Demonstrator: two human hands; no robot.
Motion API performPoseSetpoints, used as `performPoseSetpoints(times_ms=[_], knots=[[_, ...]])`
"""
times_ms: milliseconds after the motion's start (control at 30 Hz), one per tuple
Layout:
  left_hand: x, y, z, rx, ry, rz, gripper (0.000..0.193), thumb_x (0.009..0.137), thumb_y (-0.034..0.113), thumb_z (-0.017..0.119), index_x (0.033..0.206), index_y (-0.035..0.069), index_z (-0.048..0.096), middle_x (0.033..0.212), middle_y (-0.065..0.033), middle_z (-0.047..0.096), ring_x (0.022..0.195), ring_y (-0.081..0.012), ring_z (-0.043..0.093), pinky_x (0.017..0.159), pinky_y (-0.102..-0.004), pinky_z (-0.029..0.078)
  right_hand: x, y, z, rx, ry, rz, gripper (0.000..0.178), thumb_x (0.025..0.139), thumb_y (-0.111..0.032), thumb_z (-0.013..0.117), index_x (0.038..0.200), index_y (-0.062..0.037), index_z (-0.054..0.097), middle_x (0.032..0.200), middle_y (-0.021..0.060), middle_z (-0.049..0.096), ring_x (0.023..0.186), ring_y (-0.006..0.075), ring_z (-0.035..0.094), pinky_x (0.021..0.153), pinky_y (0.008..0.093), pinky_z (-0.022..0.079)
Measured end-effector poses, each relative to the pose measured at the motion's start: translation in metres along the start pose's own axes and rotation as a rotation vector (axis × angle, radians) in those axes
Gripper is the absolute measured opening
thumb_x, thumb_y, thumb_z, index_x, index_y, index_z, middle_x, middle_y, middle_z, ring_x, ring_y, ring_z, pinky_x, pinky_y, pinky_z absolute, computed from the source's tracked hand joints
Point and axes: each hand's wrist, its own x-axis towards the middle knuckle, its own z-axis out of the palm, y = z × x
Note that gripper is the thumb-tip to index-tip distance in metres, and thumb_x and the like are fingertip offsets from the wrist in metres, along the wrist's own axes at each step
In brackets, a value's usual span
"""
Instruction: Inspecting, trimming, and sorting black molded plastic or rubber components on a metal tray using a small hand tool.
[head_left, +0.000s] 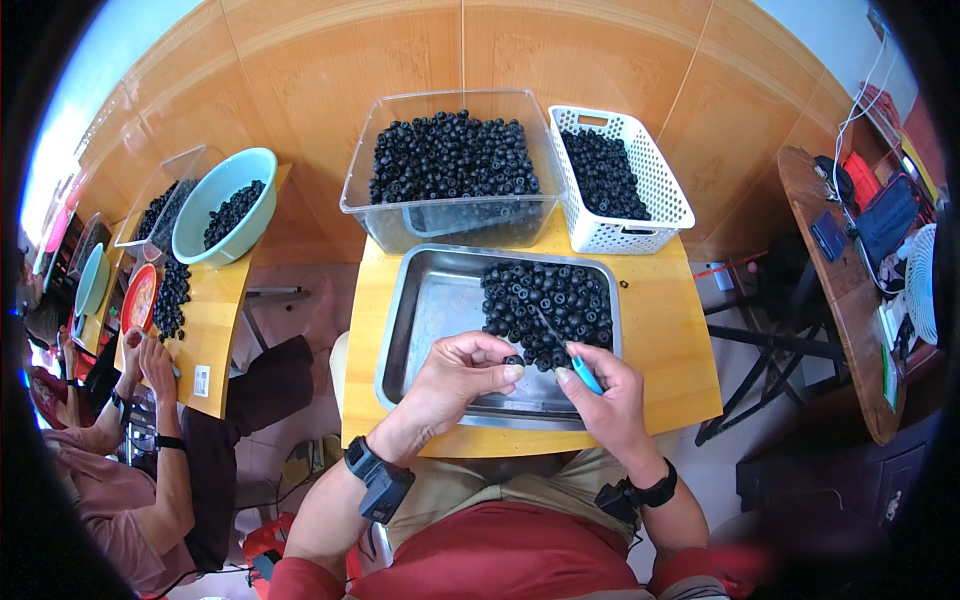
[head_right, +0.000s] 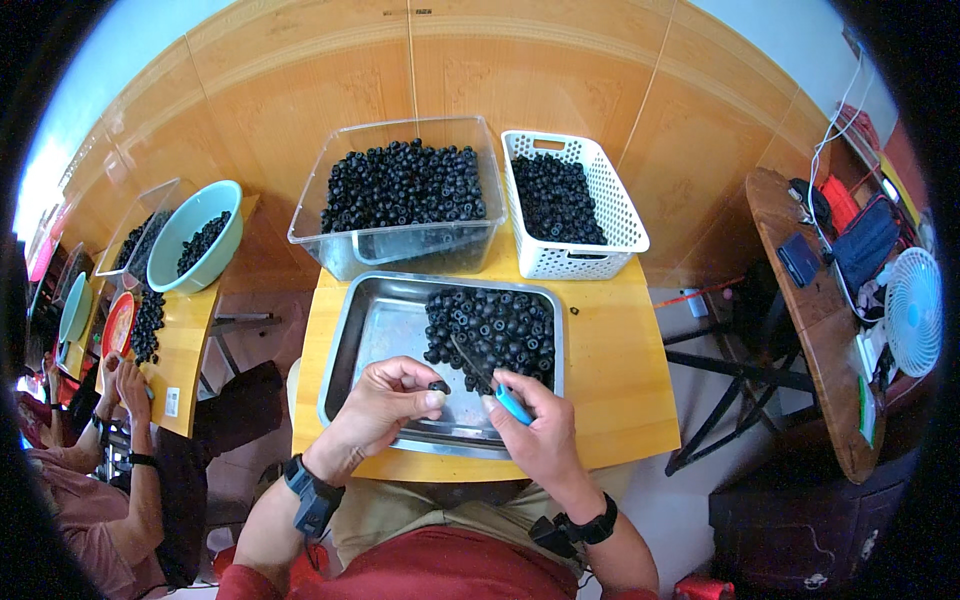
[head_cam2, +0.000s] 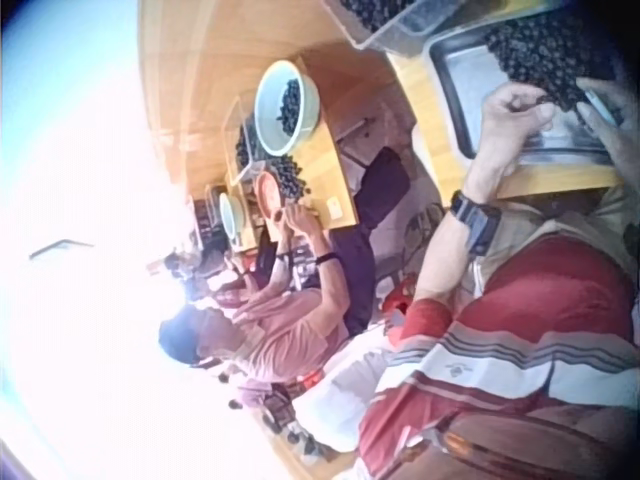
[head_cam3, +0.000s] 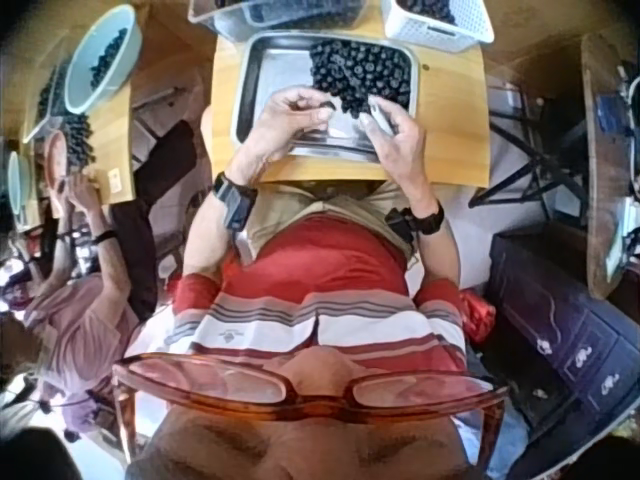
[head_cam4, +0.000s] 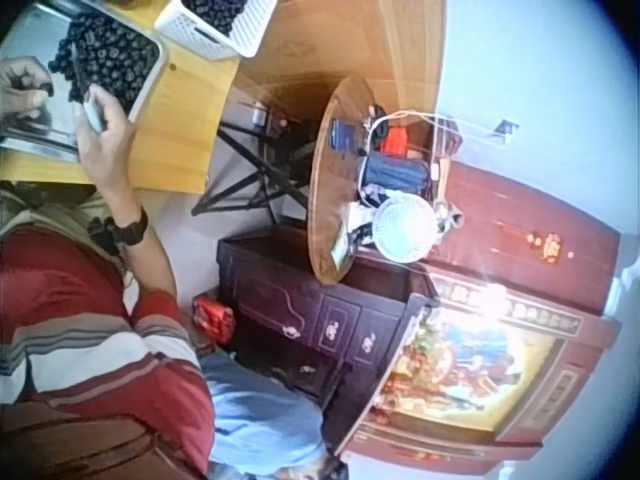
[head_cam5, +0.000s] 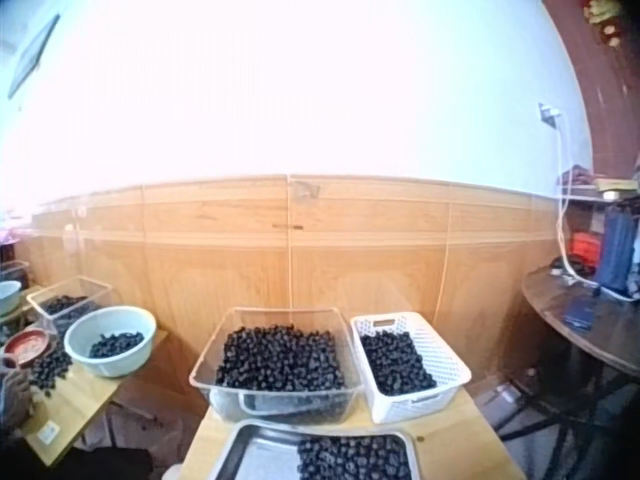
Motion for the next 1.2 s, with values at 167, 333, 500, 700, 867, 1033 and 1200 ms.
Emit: performPoseSetpoints(times_ms=[167, 333, 500, 700, 867, 1033, 1200], knots=[[-0.010, -0.003, -0.004, -0.289, 0.065, -0.065, 0.021, 0.093, 0.004, 0.065, 0.114, 0.001, 0.067, 0.098, -0.0094, 0.071, 0.086, -0.0170, 0.071, 0.081, -0.0288, 0.061, -0.004, -0.003, 0.007, -0.012, -0.026, -0.067, 0.034, 0.087, -0.015, 0.075, 0.115, 0.0032, 0.067, 0.089, 0.0124, 0.071, 0.079, 0.0122, 0.065, 0.070, 0.0281, 0.052], [-0.016, -0.008, 0.000, -0.417, 0.064, -0.041, 0.020, 0.096, 0.004, 0.062, 0.115, 0.001, 0.065, 0.098, -0.0106, 0.071, 0.087, -0.0176, 0.071, 0.082, -0.0290, 0.061, -0.008, -0.012, 0.005, -0.099, -0.129, -0.079, 0.036, 0.088, -0.021, 0.074, 0.114, 0.0027, 0.066, 0.088, 0.0168, 0.070, 0.075, 0.0156, 0.067, 0.067, 0.0296, 0.052], [-0.020, -0.013, -0.001, -0.501, 0.005, -0.021, 0.019, 0.097, 0.004, 0.059, 0.115, 0.001, 0.063, 0.101, -0.0112, 0.070, 0.089, -0.0182, 0.071, 0.083, -0.0286, 0.061, -0.010, -0.010, 0.010, -0.126, -0.168, -0.254, 0.039, 0.090, -0.026, 0.073, 0.116, 0.0018, 0.065, 0.081, 0.0148, 0.067, 0.066, 0.0225, 0.065, 0.060, 0.0311, 0.051], [-0.025, -0.016, -0.003, -0.565, -0.023, -0.024, 0.018, 0.096, 0.003, 0.059, 0.114, 0.002, 0.062, 0.104, -0.0111, 0.069, 0.091, -0.0191, 0.070, 0.083, -0.0314, 0.062, -0.011, -0.014, 0.011, -0.175, -0.170, -0.317, 0.038, 0.090, -0.027, 0.072, 0.115, 0.0009, 0.066, 0.074, 0.0126, 0.062, 0.059, 0.0222, 0.061, 0.053, 0.0322, 0.046], [-0.030, -0.015, -0.003, -0.592, -0.066, -0.026, 0.021, 0.095, 0.002, 0.060, 0.116, 0.002, 0.062, 0.105, -0.0127, 0.069, 0.093, -0.0203, 0.069, 0.084, -0.0323, 0.061, -0.012, -0.021, 0.010, -0.220, -0.168, -0.326, 0.038, 0.089, -0.028, 0.073, 0.114, 0.0000, 0.067, 0.071, 0.0114, 0.060, 0.056, 0.0217, 0.059, 0.051, 0.0322, 0.045], [-0.032, -0.014, 0.002, -0.609, -0.071, -0.003, 0.021, 0.096, 0.003, 0.060, 0.117, 0.000, 0.061, 0.102, -0.0126, 0.070, 0.089, -0.0206, 0.071, 0.082, -0.0292, 0.062, -0.012, -0.024, 0.010, -0.252, -0.145, -0.359, 0.037, 0.086, -0.027, 0.076, 0.113, -0.0018, 0.068, 0.070, 0.0108, 0.060, 0.056, 0.0228, 0.059, 0.051, 0.0331, 0.044], [-0.034, -0.014, 0.003, -0.623, -0.087, 0.007, 0.021, 0.096, 0.003, 0.060, 0.117, 0.000, 0.061, 0.101, -0.0127, 0.070, 0.088, -0.0206, 0.071, 0.082, -0.0293, 0.061, -0.012, -0.024, 0.011, -0.248, -0.148, -0.364, 0.037, 0.086, -0.027, 0.076, 0.113, -0.0021, 0.068, 0.070, 0.0107, 0.059, 0.057, 0.0229, 0.059, 0.051, 0.0338, 0.044]])
